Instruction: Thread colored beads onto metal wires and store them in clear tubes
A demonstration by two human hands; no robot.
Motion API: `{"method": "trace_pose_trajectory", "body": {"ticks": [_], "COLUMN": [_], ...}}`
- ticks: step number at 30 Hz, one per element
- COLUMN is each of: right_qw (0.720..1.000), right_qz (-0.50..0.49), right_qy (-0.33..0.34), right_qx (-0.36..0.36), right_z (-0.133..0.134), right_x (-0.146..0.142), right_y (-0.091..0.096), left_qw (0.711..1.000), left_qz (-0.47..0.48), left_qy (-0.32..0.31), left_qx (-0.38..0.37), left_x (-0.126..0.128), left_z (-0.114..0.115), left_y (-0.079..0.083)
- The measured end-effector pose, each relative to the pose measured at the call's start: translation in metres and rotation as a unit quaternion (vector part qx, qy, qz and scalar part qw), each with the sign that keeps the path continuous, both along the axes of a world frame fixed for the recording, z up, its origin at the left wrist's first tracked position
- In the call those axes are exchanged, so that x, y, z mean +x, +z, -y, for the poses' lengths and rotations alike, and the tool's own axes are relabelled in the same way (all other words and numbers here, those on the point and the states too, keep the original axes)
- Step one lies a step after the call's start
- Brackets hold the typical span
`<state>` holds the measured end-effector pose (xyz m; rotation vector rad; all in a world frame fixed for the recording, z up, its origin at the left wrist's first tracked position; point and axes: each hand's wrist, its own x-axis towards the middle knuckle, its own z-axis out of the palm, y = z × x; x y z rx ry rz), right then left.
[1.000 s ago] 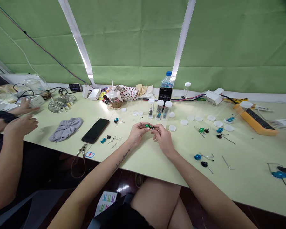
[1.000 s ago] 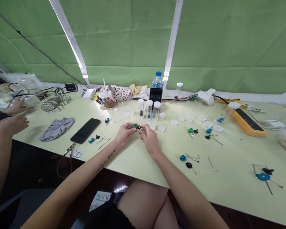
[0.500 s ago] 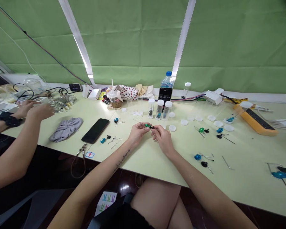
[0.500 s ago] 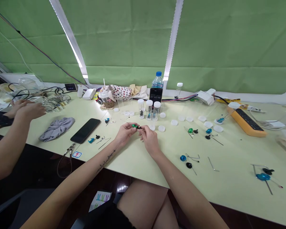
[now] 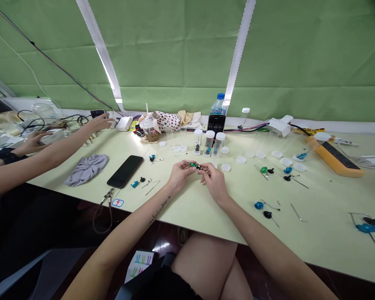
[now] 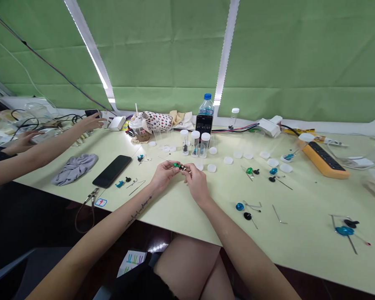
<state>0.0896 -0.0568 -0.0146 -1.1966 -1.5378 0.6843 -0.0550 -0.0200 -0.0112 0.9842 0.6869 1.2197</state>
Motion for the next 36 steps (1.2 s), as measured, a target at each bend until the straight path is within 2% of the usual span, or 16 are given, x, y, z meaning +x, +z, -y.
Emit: {"method": "trace_pose_trajectory", "body": {"ticks": [13,19,24,36], "right_qw": [1.000,1.000,1.000,1.000], "right_qz": [0.009,-0.004,-0.006,0.008], "right_qy": [0.022,-0.013,-0.014,0.001], "right_qx": [-0.005,0.001,0.009,-0.023], "right_z": [0.0011,0.0005,0.0002,-0.0008], "right_x": [0.0008,-0.0009,-0.0002,0.0008], "right_y": [0.0018,0.0018,0.0003,0.0002], "left_qw": [1.000,1.000,1.000,1.000], "left_qz": [0.013,0.013,0.013,-0.013], "left_qy": [-0.008,-0.009,-0.012,0.000], "left_qx": [0.010,0.018,0.018,0.026], "left_x": [0.0004,0.0005,0.0005,0.0004], "left_z": [-0.0010,-0.0015,-0.0017,0.0000], "left_y": [-0.0017,-0.0010,-0.0035,0.0008]}}
